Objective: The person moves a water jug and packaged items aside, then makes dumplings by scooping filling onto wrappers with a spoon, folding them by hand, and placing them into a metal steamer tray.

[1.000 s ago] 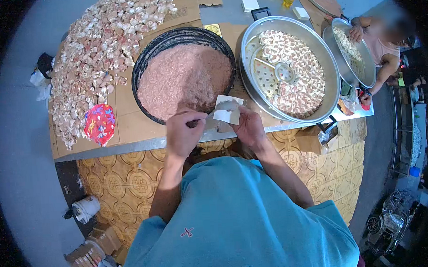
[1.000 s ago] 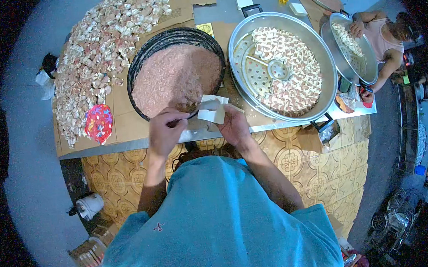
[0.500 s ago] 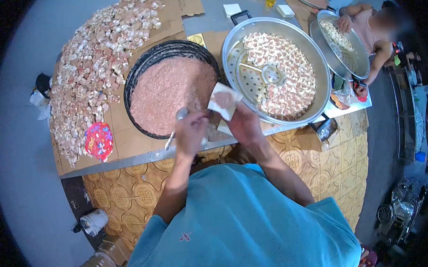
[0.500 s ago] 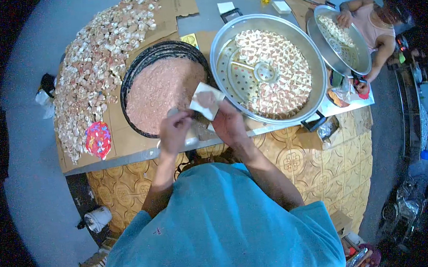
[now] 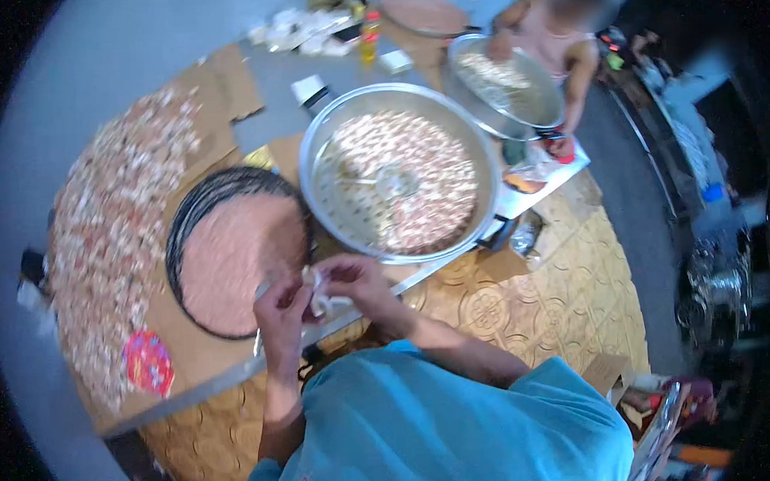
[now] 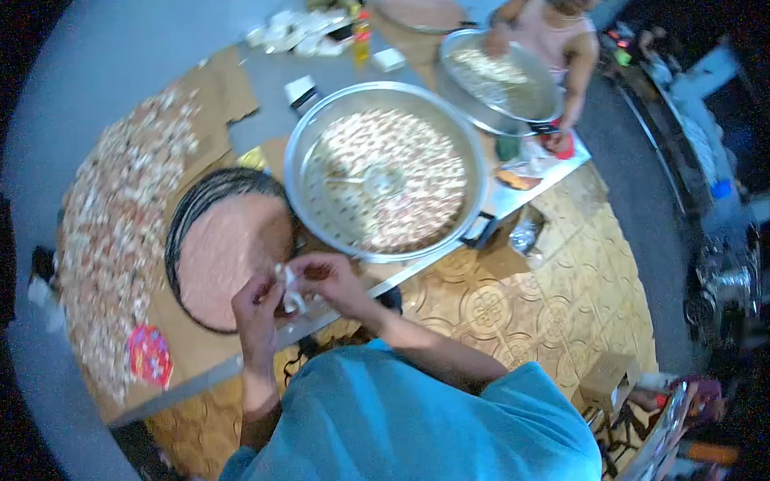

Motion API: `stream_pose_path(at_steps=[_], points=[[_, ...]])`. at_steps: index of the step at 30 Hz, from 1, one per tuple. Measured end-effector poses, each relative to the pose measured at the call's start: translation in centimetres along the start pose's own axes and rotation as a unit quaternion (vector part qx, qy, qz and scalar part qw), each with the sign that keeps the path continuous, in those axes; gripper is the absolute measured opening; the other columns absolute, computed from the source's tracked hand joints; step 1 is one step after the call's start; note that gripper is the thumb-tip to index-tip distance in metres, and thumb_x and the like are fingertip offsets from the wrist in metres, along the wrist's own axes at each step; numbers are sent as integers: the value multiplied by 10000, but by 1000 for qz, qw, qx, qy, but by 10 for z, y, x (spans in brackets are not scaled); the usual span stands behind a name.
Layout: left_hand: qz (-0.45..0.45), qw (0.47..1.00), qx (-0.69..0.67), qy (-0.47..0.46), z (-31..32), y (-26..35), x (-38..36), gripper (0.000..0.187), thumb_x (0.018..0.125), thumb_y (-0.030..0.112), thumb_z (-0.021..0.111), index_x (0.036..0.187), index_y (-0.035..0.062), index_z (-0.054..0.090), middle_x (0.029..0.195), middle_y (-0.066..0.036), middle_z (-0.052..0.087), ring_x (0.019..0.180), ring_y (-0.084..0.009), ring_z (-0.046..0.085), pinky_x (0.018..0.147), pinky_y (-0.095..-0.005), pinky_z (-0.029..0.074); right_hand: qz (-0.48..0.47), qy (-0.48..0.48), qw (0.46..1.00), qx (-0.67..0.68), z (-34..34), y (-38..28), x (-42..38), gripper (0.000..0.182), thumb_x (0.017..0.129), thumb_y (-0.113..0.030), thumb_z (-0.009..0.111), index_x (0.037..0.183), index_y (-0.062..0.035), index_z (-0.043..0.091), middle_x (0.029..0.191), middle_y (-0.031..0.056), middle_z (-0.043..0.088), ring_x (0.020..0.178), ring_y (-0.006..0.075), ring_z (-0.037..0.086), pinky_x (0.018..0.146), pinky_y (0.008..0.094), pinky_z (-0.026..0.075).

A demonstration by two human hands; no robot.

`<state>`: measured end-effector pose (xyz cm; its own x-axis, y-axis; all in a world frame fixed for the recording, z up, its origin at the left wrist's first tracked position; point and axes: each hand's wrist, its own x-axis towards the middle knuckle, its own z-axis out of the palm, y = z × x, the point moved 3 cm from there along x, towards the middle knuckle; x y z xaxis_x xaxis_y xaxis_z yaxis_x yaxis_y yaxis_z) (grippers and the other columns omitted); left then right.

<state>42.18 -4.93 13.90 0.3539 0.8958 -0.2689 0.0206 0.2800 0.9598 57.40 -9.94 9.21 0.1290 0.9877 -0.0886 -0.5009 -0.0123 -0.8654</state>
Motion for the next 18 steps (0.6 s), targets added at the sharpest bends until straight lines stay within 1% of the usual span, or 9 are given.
stream_pose_path(at_steps=[3,4,6,7,9,12,13,15,18], points=[[-23,1000,9,-15,2,4,3,213,896,34,648,1089,-55,663,893,-105,694,715,-159,672,575,-296,599,-10,5,1000,4,0,0,0,205,841,-33,735,1036,-3,679,943,33,679,831,98,630,689,246,513],[-21,999,-13,-32,0,9,0,218,895,10,623,1099,-60,657,911,-114,696,723,-172,679,584,-300,605,-40,39,998,15,-1,1,-1,242,838,-22,733,1064,5,651,931,39,677,814,108,636,665,250,520],[-5,997,-51,-51,-3,11,-2,274,879,-56,560,1136,-41,653,969,-133,701,744,-189,696,603,-295,604,-65,73,995,36,-5,-3,-1,333,834,9,721,1148,1,610,925,36,671,831,116,638,686,251,528],[-6,997,-25,-77,-1,13,-3,295,871,-66,556,1146,-27,653,971,-129,700,742,-183,696,605,-291,600,-34,69,994,73,-6,-11,-4,402,826,42,706,1204,1,575,963,38,667,867,121,637,748,265,535],[-29,994,-8,-109,-1,-6,2,308,867,-66,575,1156,6,655,953,-108,699,724,-172,693,586,-286,587,-51,49,995,66,-12,0,-5,392,826,77,681,1193,-15,579,1057,85,682,960,178,672,847,327,565],[-56,994,6,-94,6,-2,5,212,915,4,590,1118,-12,649,983,-96,677,760,-169,677,590,-290,600,-9,-9,1000,0,-6,-6,-14,366,856,29,674,1213,-13,604,1126,63,650,1041,171,639,853,318,560],[-50,995,-7,-85,7,3,6,190,923,14,589,1101,-8,651,970,-87,678,750,-155,673,580,-276,591,-9,-38,999,12,-8,-12,-14,261,904,-26,652,1165,-8,646,1127,61,648,1024,163,634,826,301,555],[-28,998,-27,-53,15,7,9,157,927,14,585,1068,7,655,923,-57,676,732,-115,660,557,-236,554,-17,-30,999,6,-15,-15,-14,243,922,-66,646,1157,-3,651,1084,54,665,968,140,638,808,298,548],[-1,996,23,-88,31,0,17,152,920,-4,577,1048,2,660,905,-49,673,750,-109,658,554,-231,543,-44,-23,999,-12,-26,-13,-12,221,955,-125,633,1134,2,663,1030,47,687,889,107,644,762,287,543]])
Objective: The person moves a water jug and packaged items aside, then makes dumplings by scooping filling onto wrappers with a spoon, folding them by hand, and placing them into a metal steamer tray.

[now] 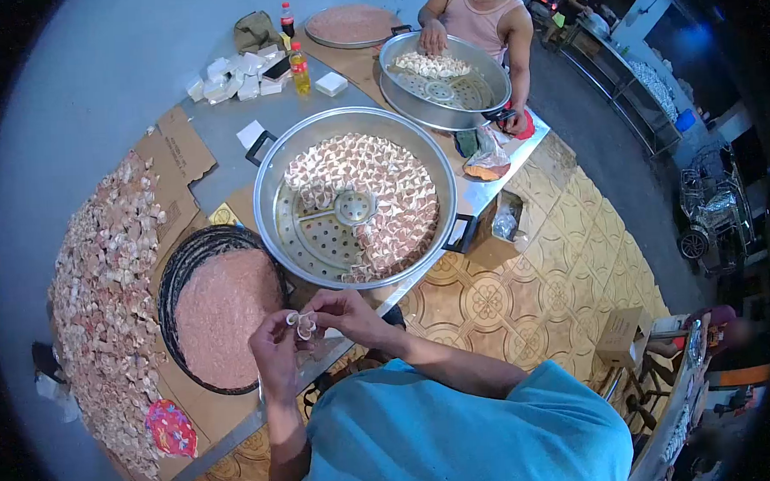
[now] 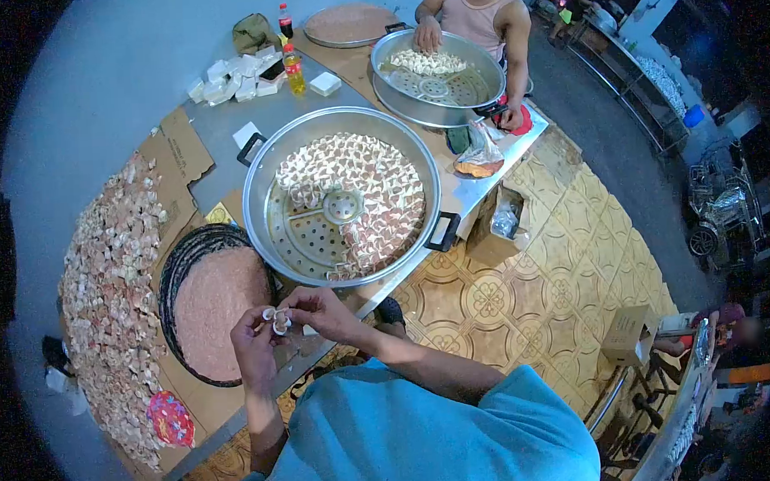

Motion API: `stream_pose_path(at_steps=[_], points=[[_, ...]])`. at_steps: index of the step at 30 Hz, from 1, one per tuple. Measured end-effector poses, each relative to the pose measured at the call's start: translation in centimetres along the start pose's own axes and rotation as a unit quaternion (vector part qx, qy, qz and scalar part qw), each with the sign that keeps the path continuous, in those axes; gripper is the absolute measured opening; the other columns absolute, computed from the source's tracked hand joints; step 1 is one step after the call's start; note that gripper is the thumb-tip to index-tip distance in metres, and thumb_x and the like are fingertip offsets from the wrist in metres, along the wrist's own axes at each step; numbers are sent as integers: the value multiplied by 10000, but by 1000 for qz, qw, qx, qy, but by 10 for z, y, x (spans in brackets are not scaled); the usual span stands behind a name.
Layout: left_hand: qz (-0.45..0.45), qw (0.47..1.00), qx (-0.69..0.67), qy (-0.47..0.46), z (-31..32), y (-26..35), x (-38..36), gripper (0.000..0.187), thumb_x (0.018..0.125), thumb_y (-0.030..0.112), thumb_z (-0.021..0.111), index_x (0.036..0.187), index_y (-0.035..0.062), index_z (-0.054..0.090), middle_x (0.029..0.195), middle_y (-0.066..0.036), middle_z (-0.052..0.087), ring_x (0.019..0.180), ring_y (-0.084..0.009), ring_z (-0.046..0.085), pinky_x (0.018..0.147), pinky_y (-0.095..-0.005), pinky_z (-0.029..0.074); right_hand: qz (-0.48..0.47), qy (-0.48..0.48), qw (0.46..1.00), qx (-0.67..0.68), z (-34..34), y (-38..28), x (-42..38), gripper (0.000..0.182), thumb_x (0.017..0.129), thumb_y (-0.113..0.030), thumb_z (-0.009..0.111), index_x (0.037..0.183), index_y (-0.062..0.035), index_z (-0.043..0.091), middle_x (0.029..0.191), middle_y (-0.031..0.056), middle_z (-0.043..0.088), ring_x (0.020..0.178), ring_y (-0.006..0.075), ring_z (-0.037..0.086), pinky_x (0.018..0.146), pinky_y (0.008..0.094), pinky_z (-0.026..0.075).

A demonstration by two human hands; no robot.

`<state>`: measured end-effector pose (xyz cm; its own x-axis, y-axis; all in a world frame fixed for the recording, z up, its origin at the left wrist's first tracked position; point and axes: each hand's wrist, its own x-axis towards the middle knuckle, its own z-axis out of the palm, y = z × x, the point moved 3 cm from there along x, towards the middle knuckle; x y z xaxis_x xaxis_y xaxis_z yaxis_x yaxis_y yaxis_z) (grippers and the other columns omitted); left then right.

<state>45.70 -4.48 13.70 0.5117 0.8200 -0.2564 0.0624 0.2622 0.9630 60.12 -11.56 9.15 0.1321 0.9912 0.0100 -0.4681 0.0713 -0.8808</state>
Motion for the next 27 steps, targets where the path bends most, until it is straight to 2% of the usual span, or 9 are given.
stream_pose_path(at_steps=[2,5,7,11,16,17,20,25,27], points=[[-32,999,-8,-11,8,3,8,174,907,-14,587,1063,-24,664,874,-75,683,743,-145,669,614,-258,575,47,24,998,16,-12,-5,1,209,952,-59,616,1138,26,660,1114,84,647,913,144,648,790,280,548],[-15,999,48,-11,24,1,17,278,852,-76,624,1127,-45,654,1039,-93,661,854,-171,675,677,-286,589,-15,101,995,13,-26,-17,-2,233,907,8,650,1138,31,663,1071,82,645,888,135,638,774,280,543],[-18,991,128,-28,37,-2,18,298,843,-104,624,1133,-48,657,1087,-101,638,903,-178,670,692,-289,595,-68,86,976,-190,-37,-24,-10,261,858,25,670,1115,-11,692,987,68,649,938,167,633,817,298,533],[-103,981,158,-49,73,-1,24,348,875,-91,603,1215,-21,632,1052,-96,673,918,-160,671,745,-260,562,-91,93,947,-295,-59,-23,-24,269,809,33,699,1070,-31,702,950,116,631,862,279,645,708,348,527],[-87,925,338,-149,114,3,47,414,763,-7,720,1169,52,669,1049,-95,710,922,-173,676,870,-299,521,-26,9,961,-273,-107,-59,-28,247,815,21,695,1057,-24,671,908,124,654,805,293,660,718,366,539],[-110,911,357,-174,119,4,59,389,751,-13,713,1134,55,687,1043,-101,712,917,-179,679,871,-305,521,-85,44,946,-310,-121,-71,-23,215,807,42,685,1013,-13,661,870,128,654,783,296,663,695,366,542],[-66,910,378,-155,125,5,106,368,720,-53,717,1076,37,702,1046,-132,696,942,-236,677,884,-332,517,-64,127,920,-365,-166,-77,-16,187,815,72,649,981,-15,650,855,129,660,748,252,655,665,327,518],[-29,847,481,-224,134,-49,184,382,721,-105,690,1089,-4,686,1052,-190,682,960,-303,675,870,-374,529,-130,122,856,-486,-167,-62,-6,277,784,135,583,1010,-17,635,908,144,649,724,279,653,610,343,515],[-129,821,505,-232,133,-76,193,307,809,-58,594,1103,-17,677,1048,-217,674,944,-337,655,851,-398,508,-124,141,843,-504,-164,-63,-3,295,775,139,589,1022,-14,637,902,144,650,717,292,651,592,356,519]])
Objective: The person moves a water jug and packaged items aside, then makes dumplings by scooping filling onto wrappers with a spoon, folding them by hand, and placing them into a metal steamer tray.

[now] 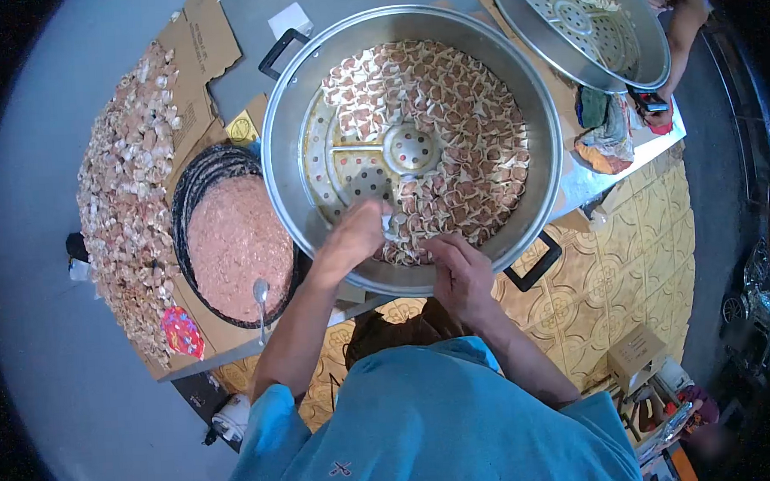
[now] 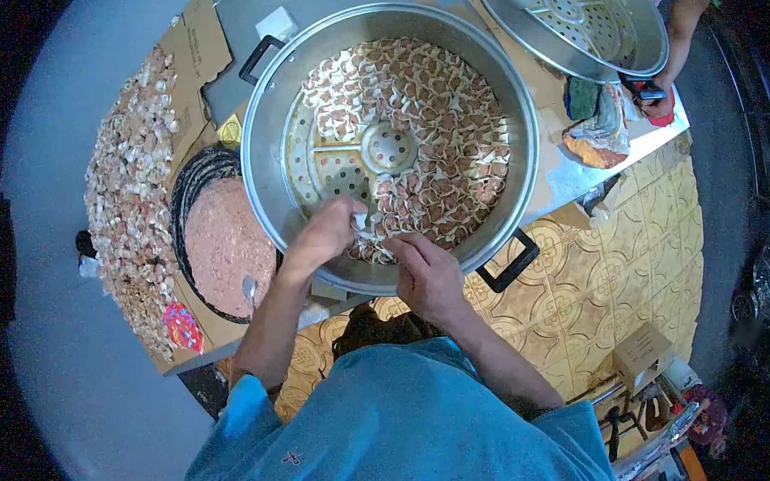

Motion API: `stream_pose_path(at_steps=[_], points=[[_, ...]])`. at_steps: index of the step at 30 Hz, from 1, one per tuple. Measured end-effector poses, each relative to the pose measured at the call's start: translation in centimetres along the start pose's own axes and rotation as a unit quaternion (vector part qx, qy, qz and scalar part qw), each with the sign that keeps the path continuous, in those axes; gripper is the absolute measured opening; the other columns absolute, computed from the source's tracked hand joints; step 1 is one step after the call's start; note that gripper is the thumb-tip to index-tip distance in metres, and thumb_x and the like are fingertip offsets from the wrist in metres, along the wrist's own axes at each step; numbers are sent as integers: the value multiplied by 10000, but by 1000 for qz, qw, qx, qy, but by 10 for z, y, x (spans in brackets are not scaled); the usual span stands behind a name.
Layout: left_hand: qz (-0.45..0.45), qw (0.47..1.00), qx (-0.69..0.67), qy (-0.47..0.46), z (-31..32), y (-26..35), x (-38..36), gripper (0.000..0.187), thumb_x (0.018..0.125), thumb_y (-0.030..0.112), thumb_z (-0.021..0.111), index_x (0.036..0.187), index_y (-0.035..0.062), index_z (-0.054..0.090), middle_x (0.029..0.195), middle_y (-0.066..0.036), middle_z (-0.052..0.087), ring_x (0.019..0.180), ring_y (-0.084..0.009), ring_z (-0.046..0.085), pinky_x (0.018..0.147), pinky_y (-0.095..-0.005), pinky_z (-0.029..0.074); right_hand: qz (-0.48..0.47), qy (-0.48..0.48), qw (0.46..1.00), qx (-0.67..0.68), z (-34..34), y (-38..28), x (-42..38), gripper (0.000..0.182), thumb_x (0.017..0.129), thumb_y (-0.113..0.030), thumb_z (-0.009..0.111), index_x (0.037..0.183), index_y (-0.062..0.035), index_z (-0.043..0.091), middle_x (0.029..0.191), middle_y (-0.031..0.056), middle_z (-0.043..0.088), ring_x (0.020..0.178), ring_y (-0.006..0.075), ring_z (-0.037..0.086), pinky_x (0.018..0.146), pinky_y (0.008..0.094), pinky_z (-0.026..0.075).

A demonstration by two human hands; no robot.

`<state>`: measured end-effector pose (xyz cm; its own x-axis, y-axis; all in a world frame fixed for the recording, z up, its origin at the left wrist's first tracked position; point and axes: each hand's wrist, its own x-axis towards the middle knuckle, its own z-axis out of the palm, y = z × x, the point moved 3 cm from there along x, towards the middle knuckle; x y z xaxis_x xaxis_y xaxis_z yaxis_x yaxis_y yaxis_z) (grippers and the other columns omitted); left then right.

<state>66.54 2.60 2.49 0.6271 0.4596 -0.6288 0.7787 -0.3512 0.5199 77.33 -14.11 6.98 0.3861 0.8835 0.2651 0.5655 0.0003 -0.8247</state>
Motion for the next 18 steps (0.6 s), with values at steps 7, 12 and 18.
stream_pose_path(at_steps=[7,12,18], points=[[137,985,5,105,20,-8,-16,204,769,-66,476,898,-58,633,930,-295,638,928,-460,618,832,-488,481,-9,81,996,-40,6,-1,-3,283,786,115,636,1038,-13,644,911,126,662,723,258,656,602,333,521],[56,966,2,251,-67,0,-114,345,707,-101,603,1036,-28,679,967,-253,663,888,-367,675,807,-433,527,63,82,994,-42,8,-3,-7,291,801,39,682,1075,-56,658,934,99,642,693,227,626,590,317,502],[-90,933,56,345,-37,-140,-228,261,822,56,623,1079,54,670,841,-219,679,799,-417,665,710,-481,526,41,49,986,154,16,-47,-24,106,846,23,651,949,7,669,847,121,647,751,223,631,671,316,501]])
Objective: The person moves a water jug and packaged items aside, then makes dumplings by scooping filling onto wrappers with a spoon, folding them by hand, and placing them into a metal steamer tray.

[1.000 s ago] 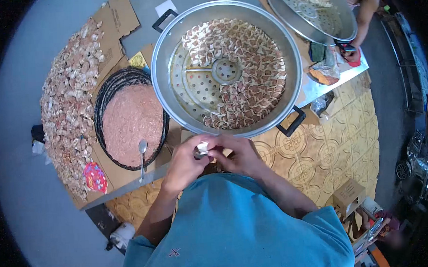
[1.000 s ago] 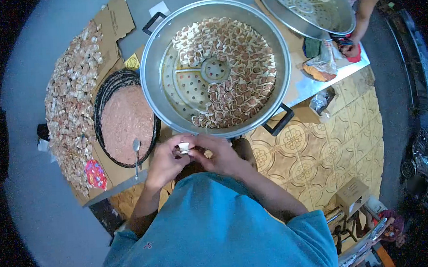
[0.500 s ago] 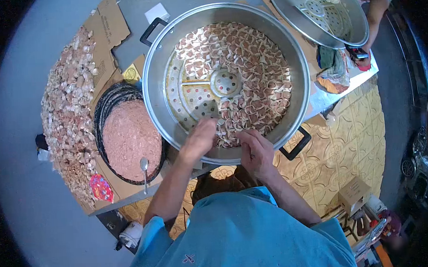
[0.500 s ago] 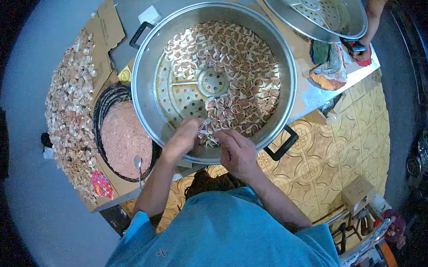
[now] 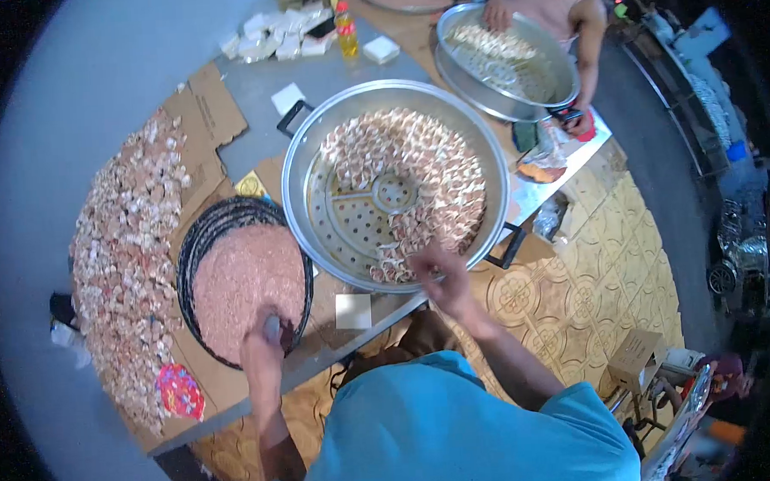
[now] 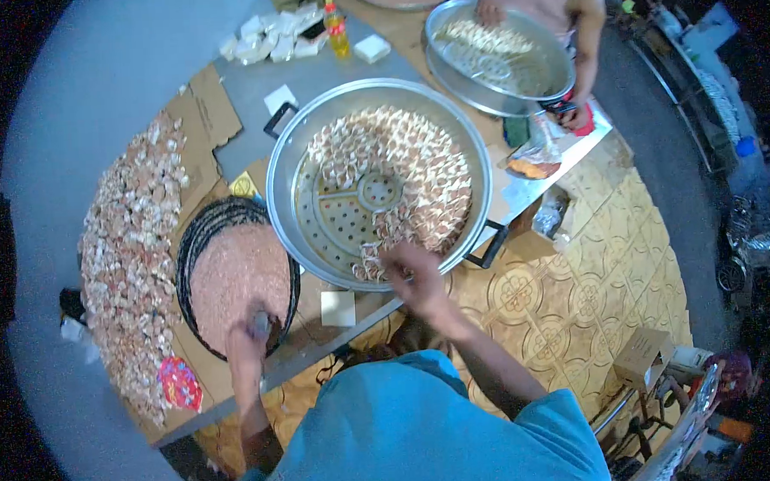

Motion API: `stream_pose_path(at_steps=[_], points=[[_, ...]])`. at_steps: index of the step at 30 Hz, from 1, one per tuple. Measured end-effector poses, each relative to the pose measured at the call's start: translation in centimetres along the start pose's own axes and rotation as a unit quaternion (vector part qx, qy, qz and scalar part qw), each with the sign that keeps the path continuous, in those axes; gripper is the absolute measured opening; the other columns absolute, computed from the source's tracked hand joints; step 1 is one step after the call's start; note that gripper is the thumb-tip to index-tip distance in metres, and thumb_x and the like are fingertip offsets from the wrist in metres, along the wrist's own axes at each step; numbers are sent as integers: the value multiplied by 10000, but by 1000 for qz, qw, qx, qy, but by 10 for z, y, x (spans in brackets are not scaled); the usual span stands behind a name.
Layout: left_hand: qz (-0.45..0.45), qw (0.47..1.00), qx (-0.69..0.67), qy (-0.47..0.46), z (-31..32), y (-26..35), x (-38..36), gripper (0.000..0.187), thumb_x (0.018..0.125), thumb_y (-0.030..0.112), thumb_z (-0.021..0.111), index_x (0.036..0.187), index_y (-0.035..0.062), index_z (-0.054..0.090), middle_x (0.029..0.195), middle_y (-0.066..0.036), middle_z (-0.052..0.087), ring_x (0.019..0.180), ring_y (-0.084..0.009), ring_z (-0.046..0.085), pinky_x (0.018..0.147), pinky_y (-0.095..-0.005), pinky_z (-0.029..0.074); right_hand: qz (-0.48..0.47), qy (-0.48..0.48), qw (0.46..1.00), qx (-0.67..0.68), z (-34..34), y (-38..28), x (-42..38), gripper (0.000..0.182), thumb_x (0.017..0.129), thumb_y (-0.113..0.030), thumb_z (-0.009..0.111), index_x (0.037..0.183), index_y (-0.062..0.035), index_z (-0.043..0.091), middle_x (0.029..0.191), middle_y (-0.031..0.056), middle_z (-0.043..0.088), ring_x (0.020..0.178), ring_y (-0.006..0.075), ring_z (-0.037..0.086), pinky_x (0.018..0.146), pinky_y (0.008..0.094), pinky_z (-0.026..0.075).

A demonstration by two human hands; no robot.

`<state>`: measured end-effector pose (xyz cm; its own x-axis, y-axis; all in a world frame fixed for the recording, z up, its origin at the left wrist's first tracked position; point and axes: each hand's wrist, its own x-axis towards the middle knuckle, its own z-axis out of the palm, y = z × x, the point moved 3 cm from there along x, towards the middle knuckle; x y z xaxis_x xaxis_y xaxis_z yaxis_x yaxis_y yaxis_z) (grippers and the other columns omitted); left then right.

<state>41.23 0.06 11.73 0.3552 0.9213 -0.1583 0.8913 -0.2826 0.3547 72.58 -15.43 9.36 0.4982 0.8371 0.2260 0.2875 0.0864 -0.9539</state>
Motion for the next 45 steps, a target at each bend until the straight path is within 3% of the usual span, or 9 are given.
stream_pose_path(at_steps=[5,10,15,18,23,27,32,37,45], points=[[-95,993,-33,-59,46,-114,-65,536,737,54,721,1251,24,572,1147,-239,630,1064,-390,608,907,-484,469,-34,-191,981,0,96,-29,-45,101,871,-93,688,920,-15,647,826,116,624,766,278,633,643,379,498],[-114,990,-80,3,40,-90,-55,545,735,-83,611,1274,-52,531,1166,-291,575,1041,-451,585,904,-473,464,19,-250,940,-232,154,59,-66,291,882,-305,647,987,-40,587,876,188,648,831,400,642,695,510,492],[34,993,-93,70,30,-103,-41,607,746,-74,564,1343,35,548,1171,-298,586,1056,-444,592,907,-469,474,80,-294,911,-278,164,75,-70,291,857,-295,631,997,-47,566,867,239,665,839,449,644,737,538,504],[-85,995,-53,25,-21,-56,-48,458,811,79,648,1269,97,637,1130,-280,635,1008,-433,633,883,-446,500,50,-262,924,-273,162,68,-75,284,839,-296,645,996,-67,589,883,234,670,857,439,651,758,537,510],[13,998,-33,43,3,-77,-51,231,838,233,677,997,67,657,975,-187,671,904,-404,640,763,-498,514,104,-311,888,-322,189,133,-77,199,774,-206,667,924,-76,677,879,167,691,823,362,674,744,453,547],[-152,983,-16,104,-8,-73,-47,159,794,96,628,917,64,723,964,-237,669,889,-422,656,778,-492,524,129,-304,918,-219,172,95,-64,219,866,-229,624,1021,-87,687,996,169,693,941,371,665,819,458,522],[-87,994,-18,64,22,-64,-47,185,781,67,632,938,72,729,1039,-215,672,909,-406,666,802,-474,533,177,-277,934,-136,158,108,-57,265,891,-293,646,1014,-60,678,965,173,694,911,345,675,823,412,512],[-178,983,-11,38,14,-80,-45,188,763,126,652,920,63,734,920,-243,689,867,-409,676,777,-487,544,165,-127,974,91,140,85,-55,118,925,-130,604,935,-17,635,851,23,595,820,110,549,743,272,445],[-111,982,-144,55,35,-87,-36,134,775,93,626,821,39,739,871,-200,707,830,-388,692,764,-419,553,322,-29,900,292,146,96,-62,134,961,-142,550,1041,-44,593,921,8,555,803,111,507,749,271,426]])
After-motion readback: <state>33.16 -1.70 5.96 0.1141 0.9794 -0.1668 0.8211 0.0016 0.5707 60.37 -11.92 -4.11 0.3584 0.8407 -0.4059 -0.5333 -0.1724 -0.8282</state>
